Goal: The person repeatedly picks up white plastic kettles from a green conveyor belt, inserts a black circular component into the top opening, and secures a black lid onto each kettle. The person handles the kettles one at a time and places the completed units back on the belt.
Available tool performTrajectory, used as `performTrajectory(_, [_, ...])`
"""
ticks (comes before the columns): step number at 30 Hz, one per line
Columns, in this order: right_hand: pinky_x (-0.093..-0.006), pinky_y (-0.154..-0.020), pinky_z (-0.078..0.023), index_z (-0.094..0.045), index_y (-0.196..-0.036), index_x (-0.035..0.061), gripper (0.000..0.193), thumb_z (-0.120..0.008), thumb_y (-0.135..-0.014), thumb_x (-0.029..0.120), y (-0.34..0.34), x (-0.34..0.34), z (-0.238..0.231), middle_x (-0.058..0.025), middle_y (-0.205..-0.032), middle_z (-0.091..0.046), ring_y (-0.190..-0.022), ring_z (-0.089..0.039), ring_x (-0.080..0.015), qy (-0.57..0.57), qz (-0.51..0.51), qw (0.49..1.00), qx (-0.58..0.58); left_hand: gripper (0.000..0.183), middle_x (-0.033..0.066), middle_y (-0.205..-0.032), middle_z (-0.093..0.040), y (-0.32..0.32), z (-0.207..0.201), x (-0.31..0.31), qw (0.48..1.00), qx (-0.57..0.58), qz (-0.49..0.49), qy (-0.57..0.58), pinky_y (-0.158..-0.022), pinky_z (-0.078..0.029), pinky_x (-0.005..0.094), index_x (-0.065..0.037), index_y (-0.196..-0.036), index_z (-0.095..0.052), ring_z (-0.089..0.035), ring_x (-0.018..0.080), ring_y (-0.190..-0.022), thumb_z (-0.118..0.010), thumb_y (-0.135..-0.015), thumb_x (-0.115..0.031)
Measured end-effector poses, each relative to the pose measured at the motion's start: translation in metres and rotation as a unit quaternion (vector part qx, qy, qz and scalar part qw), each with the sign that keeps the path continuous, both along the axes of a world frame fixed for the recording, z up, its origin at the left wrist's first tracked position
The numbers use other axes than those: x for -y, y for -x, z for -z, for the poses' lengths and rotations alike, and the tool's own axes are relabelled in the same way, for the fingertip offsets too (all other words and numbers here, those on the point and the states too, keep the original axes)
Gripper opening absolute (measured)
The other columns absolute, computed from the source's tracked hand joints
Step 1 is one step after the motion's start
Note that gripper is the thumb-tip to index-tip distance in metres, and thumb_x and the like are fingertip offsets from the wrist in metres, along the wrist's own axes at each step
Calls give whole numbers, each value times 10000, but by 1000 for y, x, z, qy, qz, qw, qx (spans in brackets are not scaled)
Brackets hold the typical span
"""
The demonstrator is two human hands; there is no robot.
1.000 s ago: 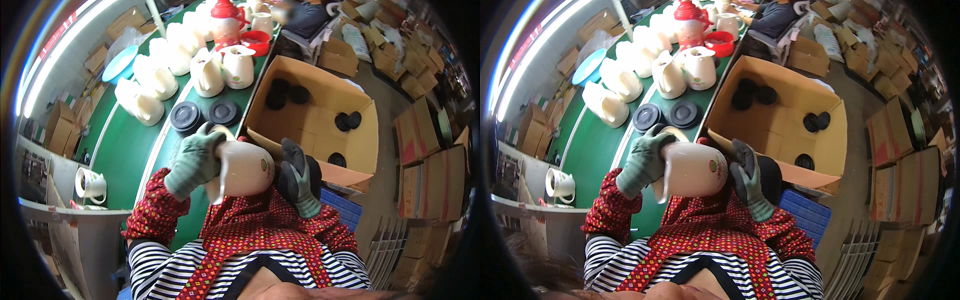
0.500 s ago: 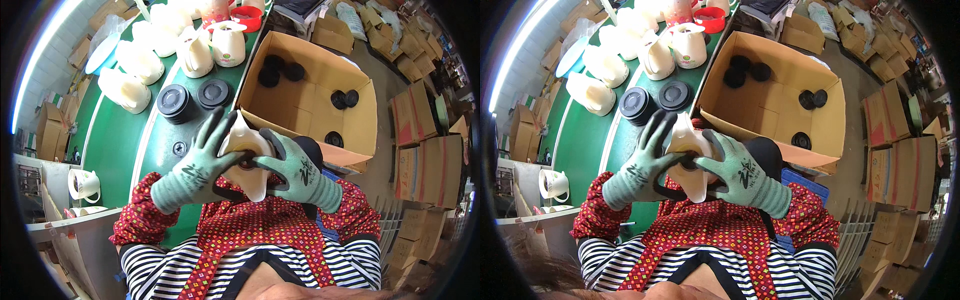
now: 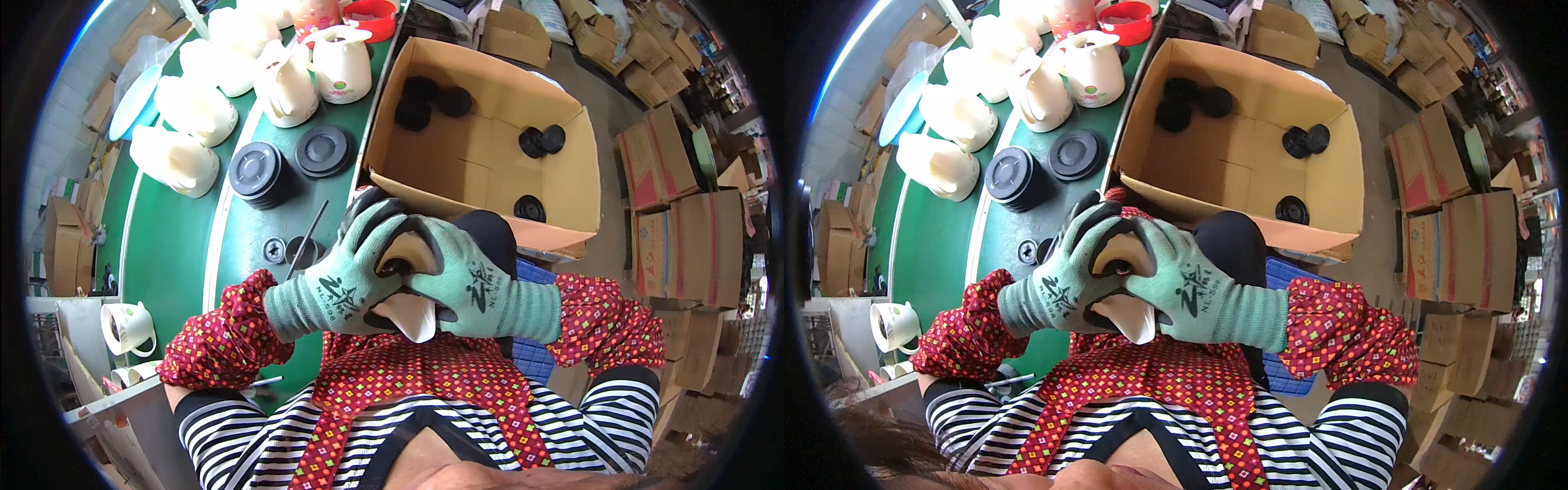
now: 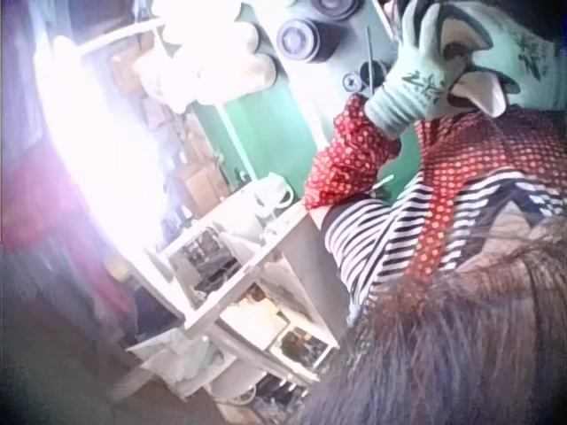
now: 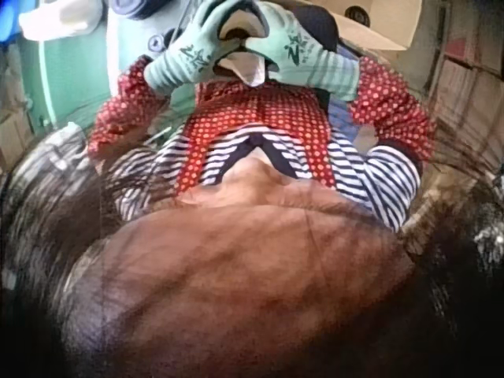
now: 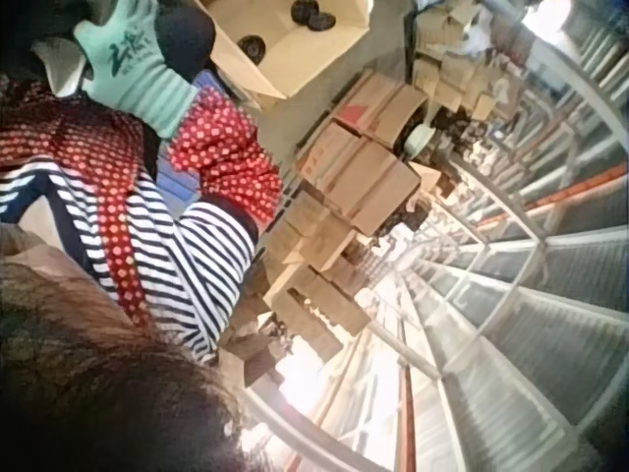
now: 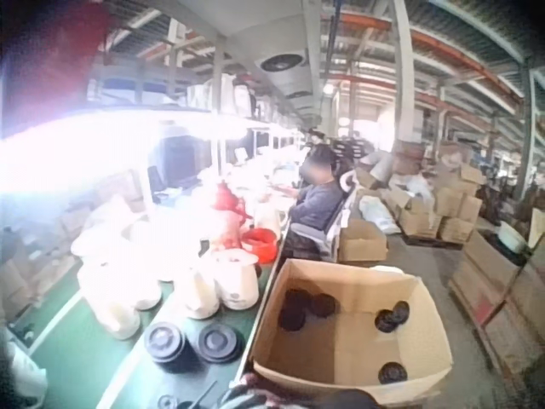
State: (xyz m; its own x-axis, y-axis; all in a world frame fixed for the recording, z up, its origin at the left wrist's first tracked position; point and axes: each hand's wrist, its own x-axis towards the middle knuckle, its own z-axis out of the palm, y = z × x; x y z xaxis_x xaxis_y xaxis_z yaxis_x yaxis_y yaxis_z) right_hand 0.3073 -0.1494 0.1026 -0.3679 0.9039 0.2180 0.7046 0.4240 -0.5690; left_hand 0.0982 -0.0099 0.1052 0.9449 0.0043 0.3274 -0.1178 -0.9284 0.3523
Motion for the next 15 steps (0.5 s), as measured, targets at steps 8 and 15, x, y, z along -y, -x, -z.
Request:
performTrajectory(8, [-536, -1236, -336, -481, -1522, 150, 982, -936, -655, 234, -16, 3, 2, -293, -1592, -361, -1517, -328, -491, -16, 72, 987, -140, 798, 308, -1411, -487, -3, -8, -6, 991, 68, -103, 47, -1130, -383, 651, -26, -1118, -646, -468, 544, -1332, -1009, -530, -425])
performTrajectory(15, [-409, -1128, -445, -426, -1524, 41, 826, -849, -843, 238, -9, 25, 114, -124, -1429, -561, -1302, -552, -264, 218, 237, 765, -558, 1287, 248, -1416, -487, 8, -6, 12, 960, 190, -196, 59, -1124, -375, 635, 39, -1547, -384, -477, 493, -1294, -1016, -521, -413])
